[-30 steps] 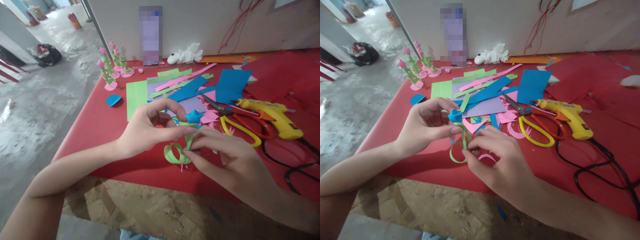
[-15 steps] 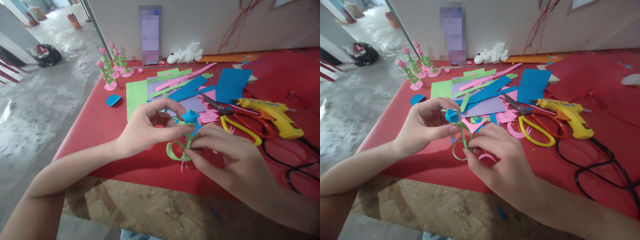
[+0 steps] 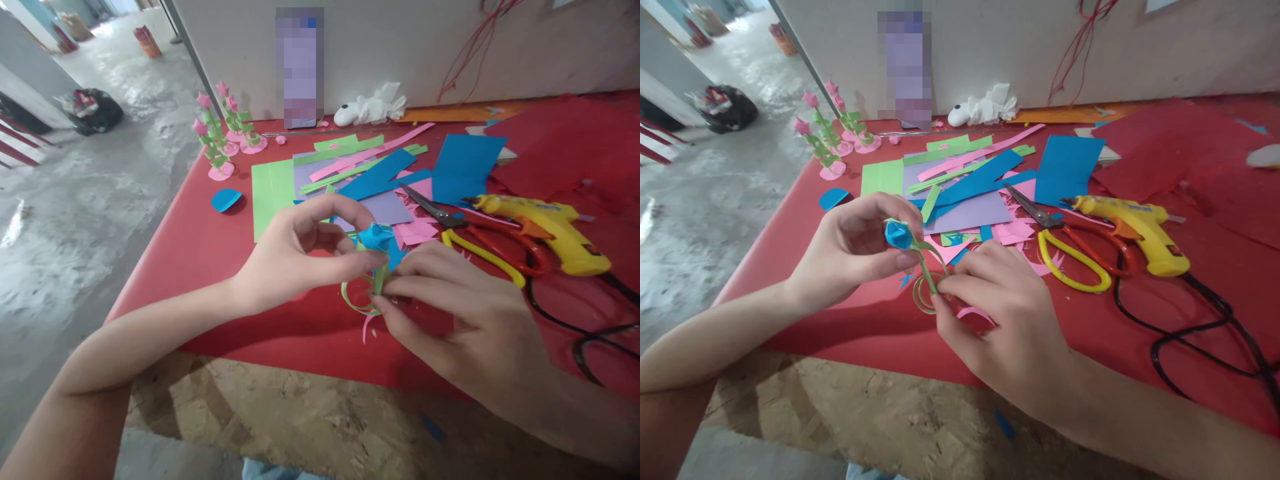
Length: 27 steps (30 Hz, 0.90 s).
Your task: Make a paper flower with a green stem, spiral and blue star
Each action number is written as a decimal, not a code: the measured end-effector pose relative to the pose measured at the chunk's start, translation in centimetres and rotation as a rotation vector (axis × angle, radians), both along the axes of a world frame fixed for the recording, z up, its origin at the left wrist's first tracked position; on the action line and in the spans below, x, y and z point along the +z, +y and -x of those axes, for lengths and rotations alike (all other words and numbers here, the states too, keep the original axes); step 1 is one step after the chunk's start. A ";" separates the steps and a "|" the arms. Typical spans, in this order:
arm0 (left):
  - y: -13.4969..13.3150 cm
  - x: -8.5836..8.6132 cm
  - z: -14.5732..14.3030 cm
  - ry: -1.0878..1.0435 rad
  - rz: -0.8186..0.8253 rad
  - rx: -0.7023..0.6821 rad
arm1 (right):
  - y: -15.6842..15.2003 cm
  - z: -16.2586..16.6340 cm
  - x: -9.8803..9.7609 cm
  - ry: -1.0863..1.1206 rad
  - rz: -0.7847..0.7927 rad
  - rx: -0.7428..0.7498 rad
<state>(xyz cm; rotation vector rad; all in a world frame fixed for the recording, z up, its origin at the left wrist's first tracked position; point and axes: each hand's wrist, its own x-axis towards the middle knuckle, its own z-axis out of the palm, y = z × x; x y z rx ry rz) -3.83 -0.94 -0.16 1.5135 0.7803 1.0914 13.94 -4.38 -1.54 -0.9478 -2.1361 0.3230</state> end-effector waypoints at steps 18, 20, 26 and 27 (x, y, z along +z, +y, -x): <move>0.0 0.1 0.2 -0.014 -0.038 -0.060 | 0.1 0.0 0.1 0.045 0.096 0.037; 0.0 0.0 0.2 -0.008 -0.041 -0.064 | 0.2 0.0 0.2 0.055 0.137 0.046; 0.1 0.0 0.2 0.015 -0.104 -0.037 | 0.3 -0.1 0.1 0.050 0.173 0.041; 0.1 0.0 0.2 0.028 -0.126 -0.028 | 0.3 -0.1 0.1 0.045 0.169 0.037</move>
